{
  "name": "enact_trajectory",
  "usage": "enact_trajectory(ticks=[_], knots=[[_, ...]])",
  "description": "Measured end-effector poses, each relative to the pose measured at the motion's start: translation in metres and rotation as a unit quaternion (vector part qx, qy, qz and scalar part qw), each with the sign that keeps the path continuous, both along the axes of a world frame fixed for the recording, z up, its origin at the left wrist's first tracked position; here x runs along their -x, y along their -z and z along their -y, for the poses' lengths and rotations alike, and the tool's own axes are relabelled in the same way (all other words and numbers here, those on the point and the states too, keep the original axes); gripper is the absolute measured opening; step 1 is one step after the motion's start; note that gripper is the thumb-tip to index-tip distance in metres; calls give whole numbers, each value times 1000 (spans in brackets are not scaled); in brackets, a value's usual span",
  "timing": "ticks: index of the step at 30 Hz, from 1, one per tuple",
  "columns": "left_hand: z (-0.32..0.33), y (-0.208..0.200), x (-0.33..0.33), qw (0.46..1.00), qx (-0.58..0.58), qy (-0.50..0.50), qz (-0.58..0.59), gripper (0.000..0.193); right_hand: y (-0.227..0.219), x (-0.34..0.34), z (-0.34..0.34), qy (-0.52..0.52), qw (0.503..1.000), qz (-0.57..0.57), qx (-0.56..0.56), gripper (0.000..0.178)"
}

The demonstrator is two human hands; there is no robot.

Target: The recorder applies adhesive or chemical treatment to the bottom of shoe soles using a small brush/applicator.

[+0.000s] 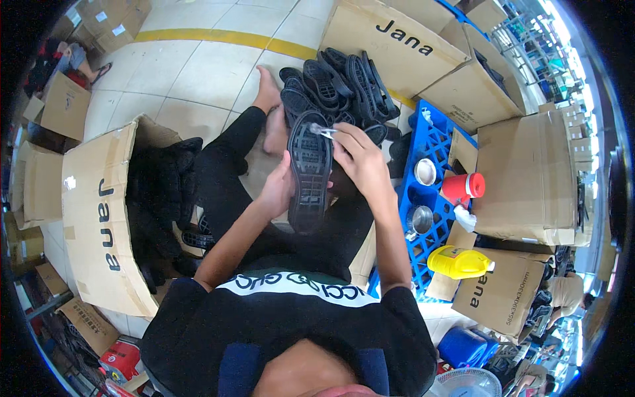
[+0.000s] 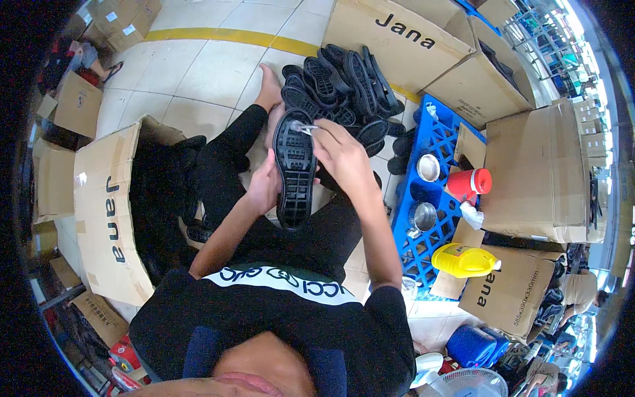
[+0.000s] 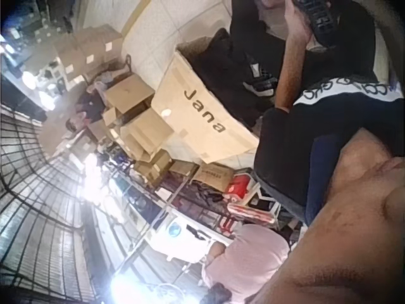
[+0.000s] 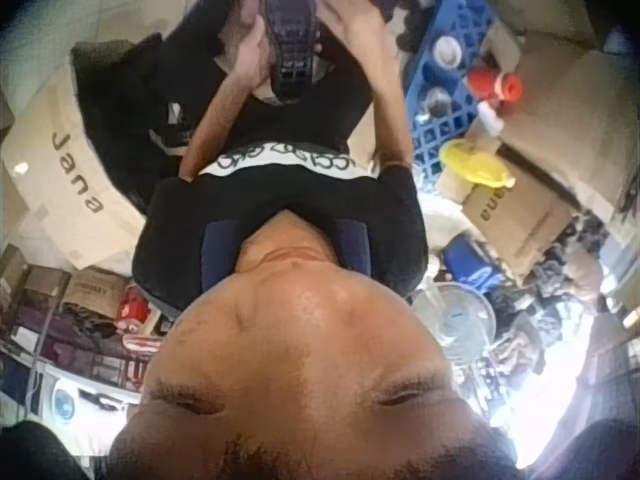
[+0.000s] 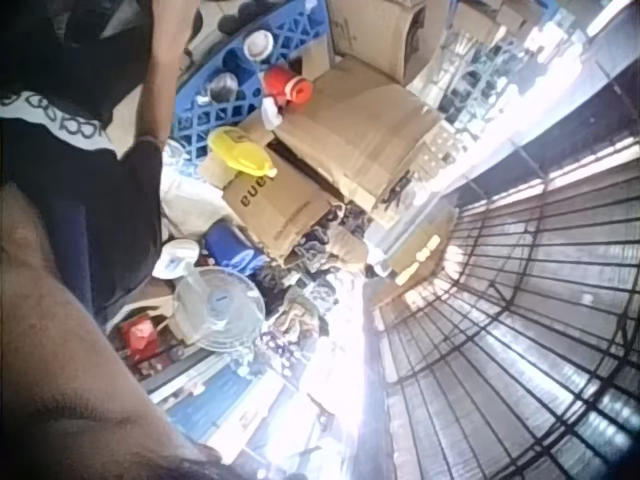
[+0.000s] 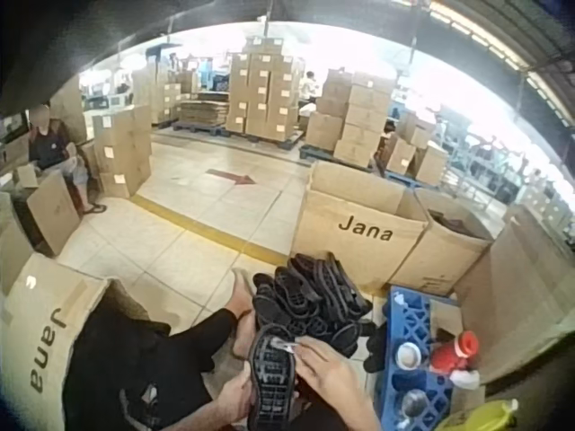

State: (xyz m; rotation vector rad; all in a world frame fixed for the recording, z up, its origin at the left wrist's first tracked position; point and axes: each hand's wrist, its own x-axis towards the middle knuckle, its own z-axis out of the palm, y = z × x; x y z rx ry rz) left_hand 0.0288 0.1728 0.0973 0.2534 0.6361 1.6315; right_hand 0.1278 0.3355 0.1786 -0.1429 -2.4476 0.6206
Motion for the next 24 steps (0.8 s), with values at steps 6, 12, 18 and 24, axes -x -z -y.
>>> enact_trajectory(ticks=[6,12,18,24], knots=[[6,-6,-2,999,35,21,-6,78,-14,20,-27,-81,971,51,-217,29],[8,-9,2,1000,19,17,-9,77,-12,22,-34,-104,955,43,-275,32],[7,-9,3,1000,16,23,-8,77,-9,25,-36,-103,942,12,-320,27],[8,-4,6,999,27,3,-26,73,8,18,-27,-20,944,75,-321,23]])
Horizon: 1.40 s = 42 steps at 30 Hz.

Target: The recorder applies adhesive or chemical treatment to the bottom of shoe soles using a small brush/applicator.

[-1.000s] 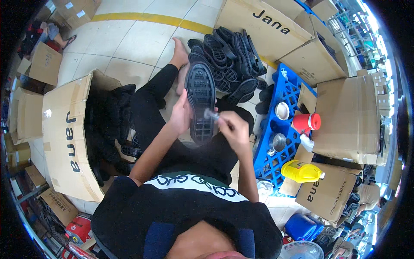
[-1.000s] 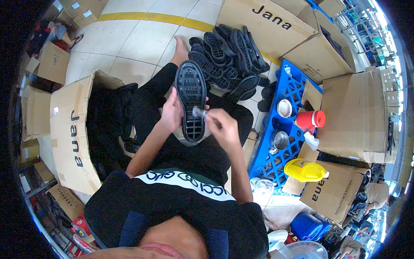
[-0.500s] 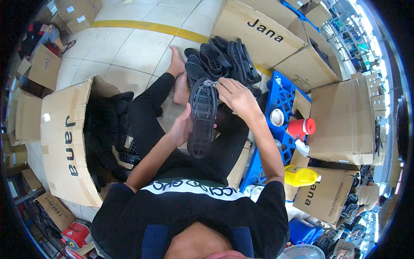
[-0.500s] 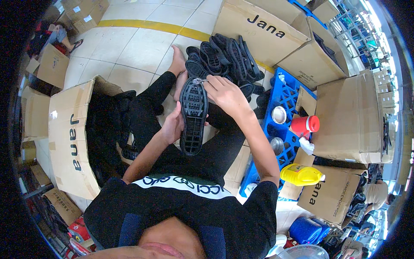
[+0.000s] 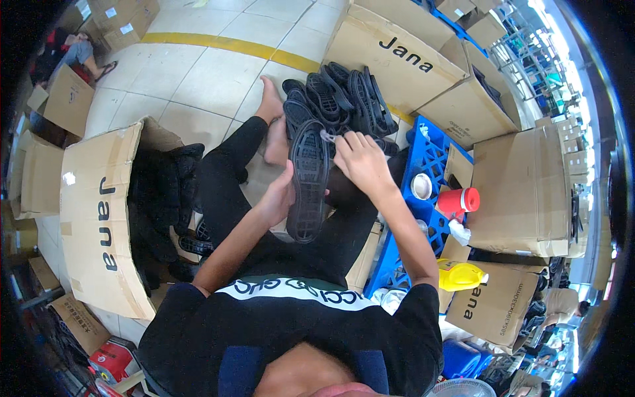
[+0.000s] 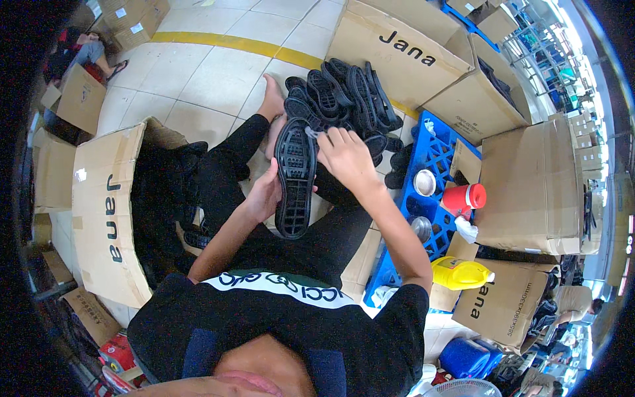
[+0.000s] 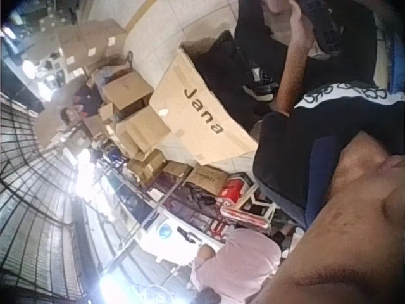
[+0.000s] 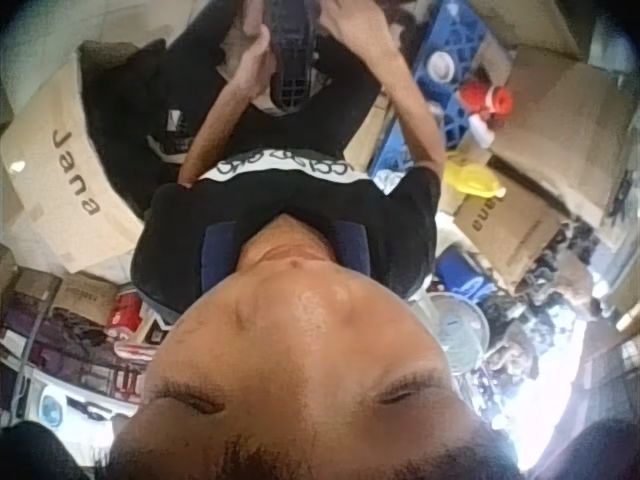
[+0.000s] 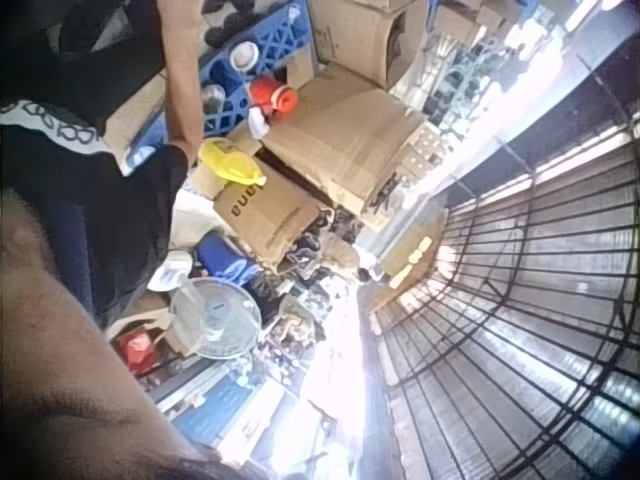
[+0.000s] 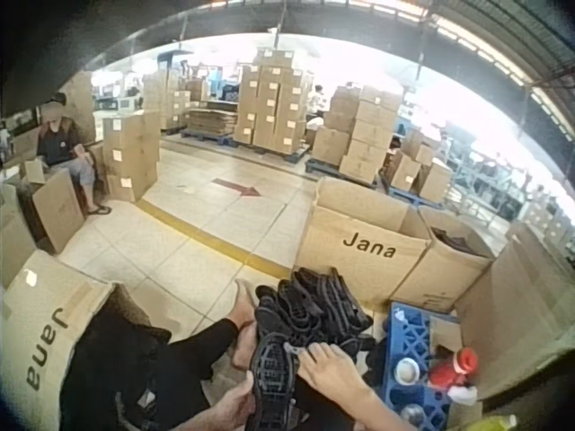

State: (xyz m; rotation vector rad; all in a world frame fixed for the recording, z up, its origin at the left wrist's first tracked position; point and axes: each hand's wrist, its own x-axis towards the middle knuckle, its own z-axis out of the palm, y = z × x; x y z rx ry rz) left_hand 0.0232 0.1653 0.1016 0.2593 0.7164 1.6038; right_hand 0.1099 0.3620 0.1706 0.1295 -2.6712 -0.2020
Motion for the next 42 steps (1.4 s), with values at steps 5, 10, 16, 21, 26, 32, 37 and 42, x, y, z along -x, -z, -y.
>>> enact_trajectory(ticks=[5,10,16,21,26,32,37,42], knots=[[-2,8,7,999,3,-42,1,70,18,-23,27,3,994,72,87,22],[0,5,17,996,28,-81,-4,72,19,-49,46,-67,977,161,124,23],[4,-7,33,990,-6,-141,10,75,25,-66,71,-113,955,214,171,23],[7,-8,33,989,-6,-147,25,76,26,-47,88,-140,932,152,297,20],[10,-4,31,988,-38,-151,25,74,16,-10,83,-77,916,58,390,18],[16,-2,30,981,60,-179,37,69,10,11,78,-114,972,77,189,28],[18,-3,43,983,-48,-170,47,75,10,-23,88,-161,972,105,132,29],[20,-3,49,980,-21,-190,60,75,6,-58,93,-183,935,186,241,28]])
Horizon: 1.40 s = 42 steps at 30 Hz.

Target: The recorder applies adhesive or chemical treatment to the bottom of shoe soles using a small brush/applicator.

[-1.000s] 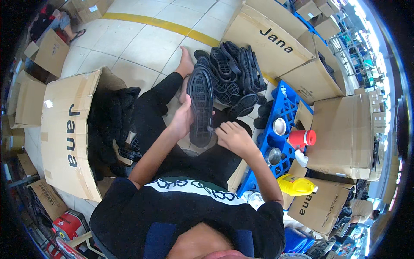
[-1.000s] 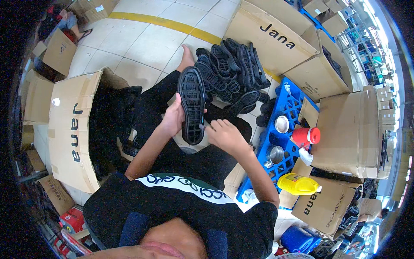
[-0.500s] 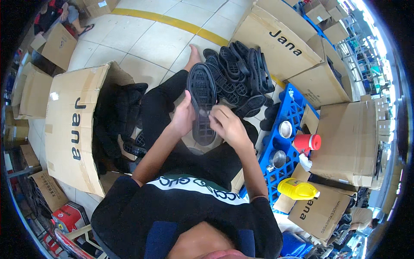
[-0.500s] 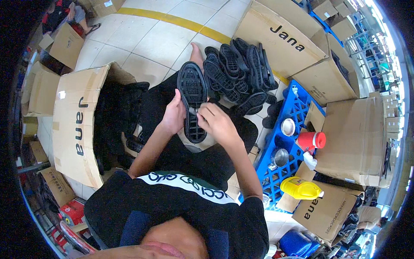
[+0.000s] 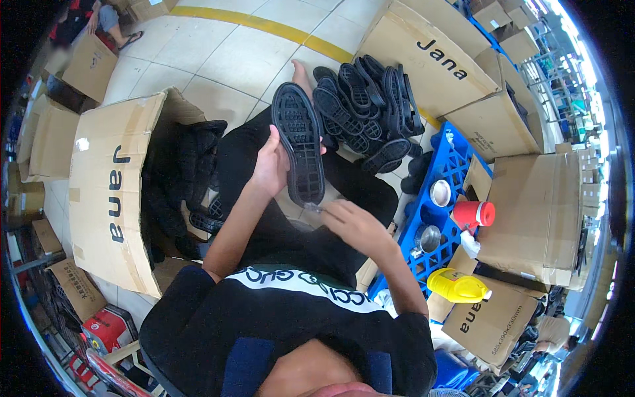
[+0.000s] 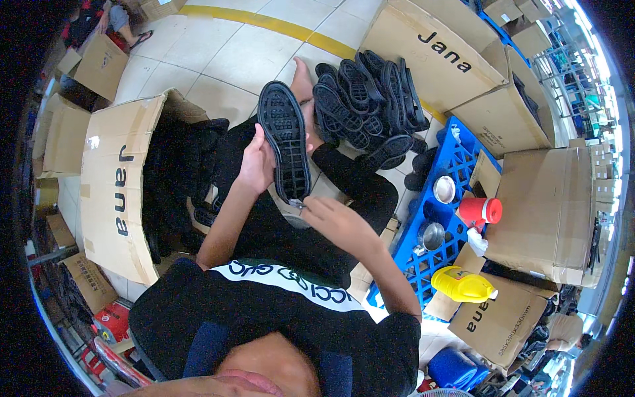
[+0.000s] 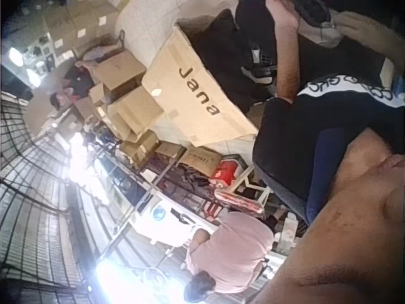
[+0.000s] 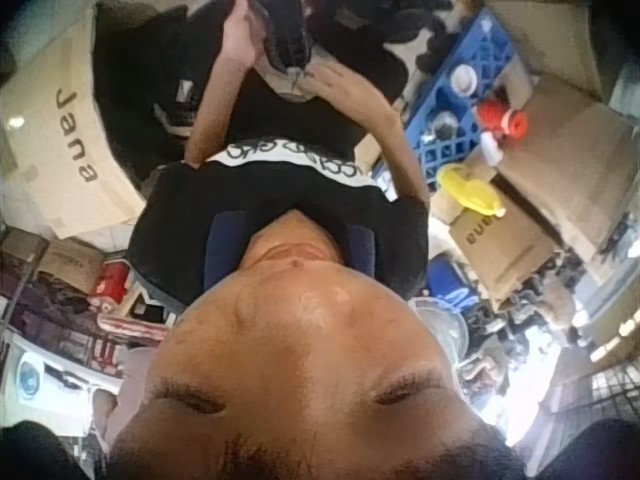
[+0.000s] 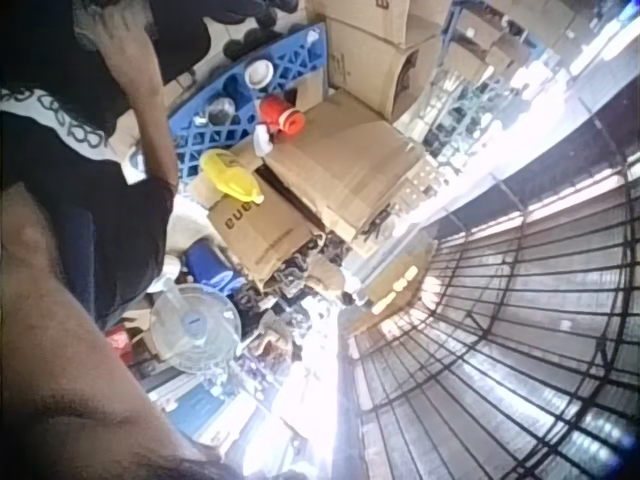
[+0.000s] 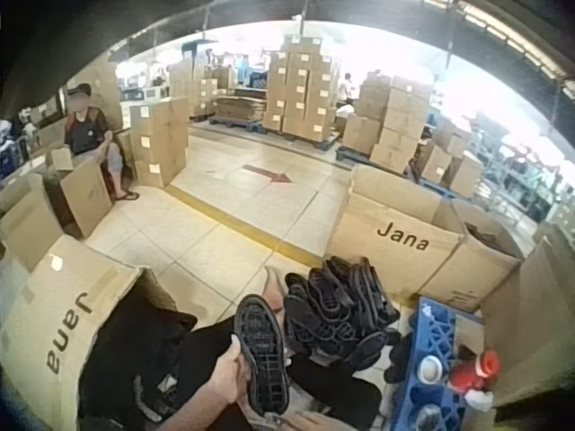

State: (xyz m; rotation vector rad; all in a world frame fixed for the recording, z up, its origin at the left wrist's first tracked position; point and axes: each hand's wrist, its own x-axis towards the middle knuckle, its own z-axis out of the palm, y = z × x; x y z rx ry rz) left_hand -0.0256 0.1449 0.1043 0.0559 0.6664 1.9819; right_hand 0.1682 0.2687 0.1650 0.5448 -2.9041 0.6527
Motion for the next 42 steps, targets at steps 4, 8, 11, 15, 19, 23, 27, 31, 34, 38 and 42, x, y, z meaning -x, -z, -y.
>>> enact_trajectory(ticks=[4,8,11,15,19,23,27,31,34,38,42], knots=[[-7,0,-9,999,-29,33,2,73,-1,23,-24,98,992,-68,-38,26],[-13,-1,-19,1000,3,7,-10,69,6,50,-31,127,984,-93,-81,28],[-10,-2,-13,1000,-3,7,-14,72,9,35,-18,63,983,-99,-140,27],[-5,1,-5,999,2,41,-27,80,10,-7,-5,37,993,-69,-84,27],[-12,9,-10,999,6,49,-14,79,18,-10,-21,68,997,-34,-21,27],[-25,20,-20,998,45,39,0,75,30,19,-35,140,982,-110,-54,31],[-29,39,-23,993,94,22,60,77,42,14,-40,89,993,-67,-44,32],[-38,68,-22,984,147,64,77,77,57,-24,-37,126,987,5,103,23],[-62,90,-27,945,316,0,81,70,73,-53,-38,259,944,-35,200,14],[-112,101,-32,955,273,45,107,55,110,-105,-24,484,776,-73,398,10],[-201,71,-18,981,163,105,-26,46,152,-135,1,548,599,-98,575,15]])
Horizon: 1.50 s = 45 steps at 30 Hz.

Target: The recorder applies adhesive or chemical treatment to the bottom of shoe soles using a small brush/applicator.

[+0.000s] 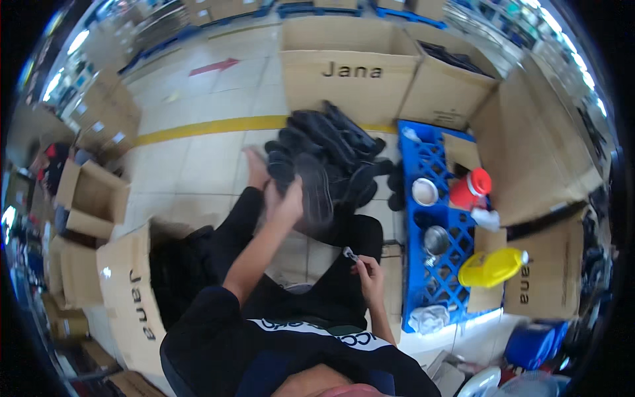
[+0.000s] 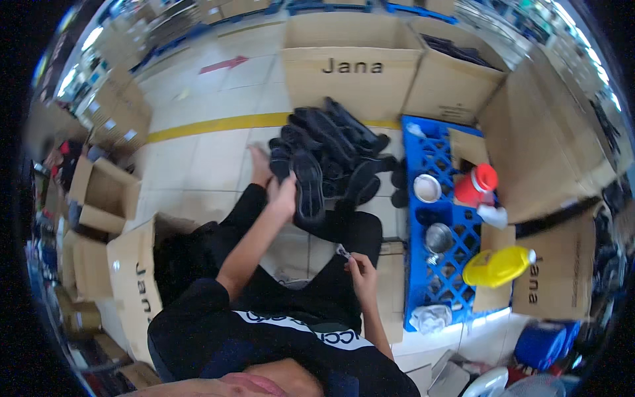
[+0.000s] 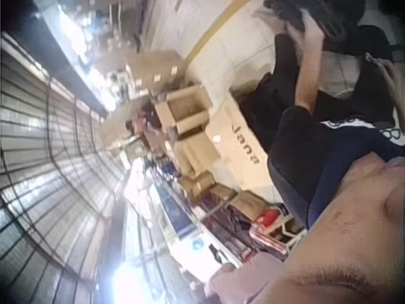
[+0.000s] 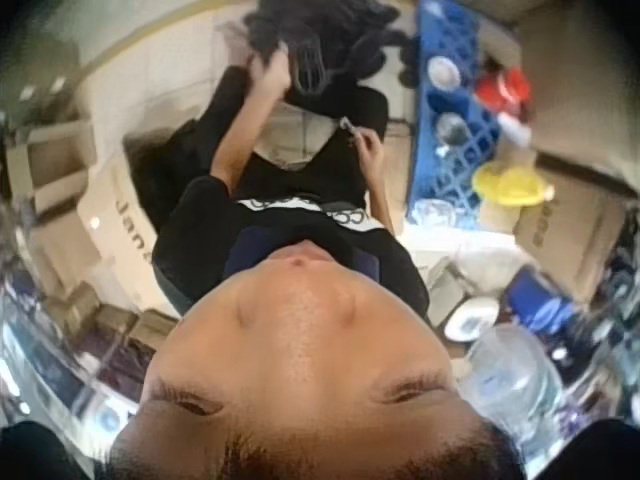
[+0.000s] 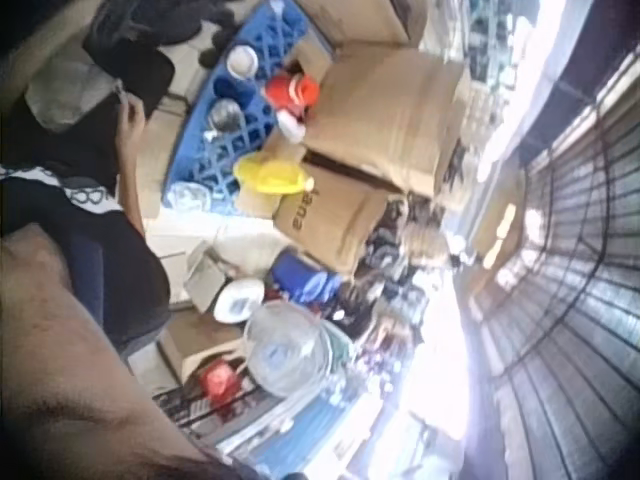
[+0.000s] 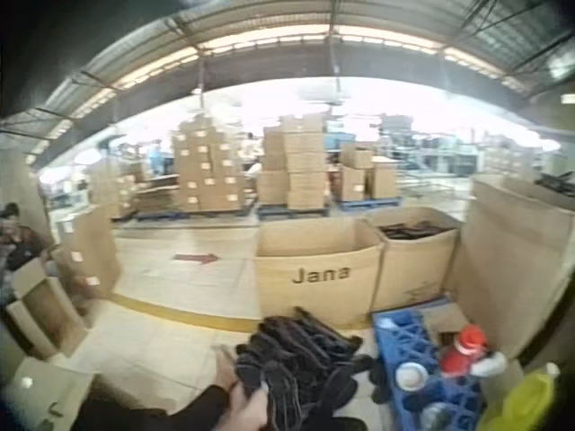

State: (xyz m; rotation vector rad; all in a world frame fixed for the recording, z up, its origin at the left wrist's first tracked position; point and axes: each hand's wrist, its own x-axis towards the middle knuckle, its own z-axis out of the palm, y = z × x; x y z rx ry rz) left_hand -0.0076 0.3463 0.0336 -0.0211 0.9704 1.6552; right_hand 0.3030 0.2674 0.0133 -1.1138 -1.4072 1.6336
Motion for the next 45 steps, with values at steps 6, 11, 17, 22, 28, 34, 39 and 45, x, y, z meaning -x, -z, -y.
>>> enact_trajectory(ticks=[6,11,17,22,28,34,39,45], knots=[[-153,-47,55,997,-58,-4,42,63,44,17,11,76,991,-96,58,15],[-101,23,77,994,55,-35,-88,59,60,9,8,55,993,-78,67,14],[175,89,63,904,132,-117,-389,33,68,0,-2,106,965,-182,155,14],[329,54,75,473,421,-20,-773,26,70,-10,-14,108,936,-228,244,15],[411,101,149,468,476,-1,-745,23,72,-3,-19,98,956,-178,212,21],[540,215,127,669,696,-60,-255,68,55,0,-17,96,961,-181,186,22],[511,267,58,690,672,-108,-246,82,36,11,-12,114,960,-170,193,19],[484,324,93,763,496,-414,-28,78,28,13,-14,131,959,-119,222,24]])
